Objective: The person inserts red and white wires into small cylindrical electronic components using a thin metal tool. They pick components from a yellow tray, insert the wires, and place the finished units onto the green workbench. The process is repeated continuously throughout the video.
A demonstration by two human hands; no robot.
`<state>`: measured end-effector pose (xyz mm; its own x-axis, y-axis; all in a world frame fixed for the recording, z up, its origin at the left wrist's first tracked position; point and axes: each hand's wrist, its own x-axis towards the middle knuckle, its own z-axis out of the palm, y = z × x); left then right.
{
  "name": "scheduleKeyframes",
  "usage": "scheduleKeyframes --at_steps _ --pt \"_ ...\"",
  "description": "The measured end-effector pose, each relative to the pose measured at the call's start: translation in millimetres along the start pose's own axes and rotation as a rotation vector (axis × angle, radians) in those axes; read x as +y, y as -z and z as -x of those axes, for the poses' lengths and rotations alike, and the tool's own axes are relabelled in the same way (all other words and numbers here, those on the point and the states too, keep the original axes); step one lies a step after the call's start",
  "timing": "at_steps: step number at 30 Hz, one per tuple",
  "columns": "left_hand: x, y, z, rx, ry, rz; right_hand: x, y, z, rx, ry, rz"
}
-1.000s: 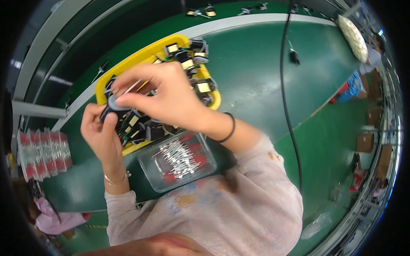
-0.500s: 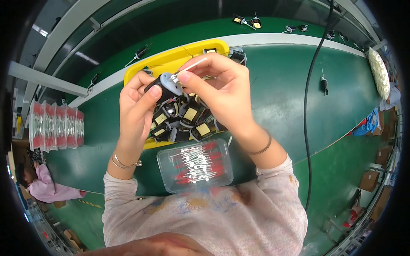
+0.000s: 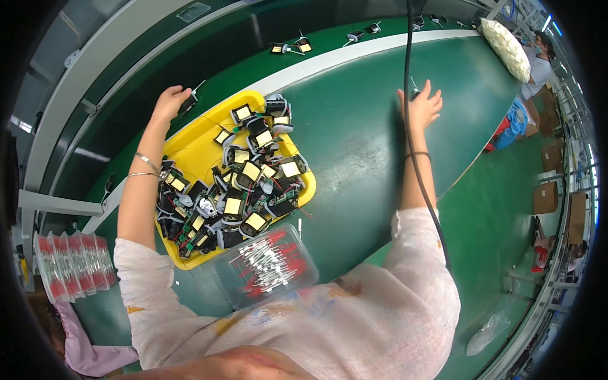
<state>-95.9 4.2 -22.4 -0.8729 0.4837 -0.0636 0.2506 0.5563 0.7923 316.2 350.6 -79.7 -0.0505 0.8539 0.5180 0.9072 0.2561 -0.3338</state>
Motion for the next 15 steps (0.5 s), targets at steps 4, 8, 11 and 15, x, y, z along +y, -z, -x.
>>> scheduleKeyframes --at_steps 4,8,11,15 --pt "7 23 27 0.013 -0.212 -0.094 9 4 -19 -0.188 -0.078 -0.014" --pt "53 35 93 -0.008 -0.43 -0.053 -29 21 -10 -0.355 0.146 -0.782" --pt "77 43 151 -0.174 -0.488 0.043 -125 90 50 -1.014 0.115 -1.436" --pt "94 52 227 -0.028 -0.659 -0.02 -197 155 121 -1.596 0.253 -1.789"
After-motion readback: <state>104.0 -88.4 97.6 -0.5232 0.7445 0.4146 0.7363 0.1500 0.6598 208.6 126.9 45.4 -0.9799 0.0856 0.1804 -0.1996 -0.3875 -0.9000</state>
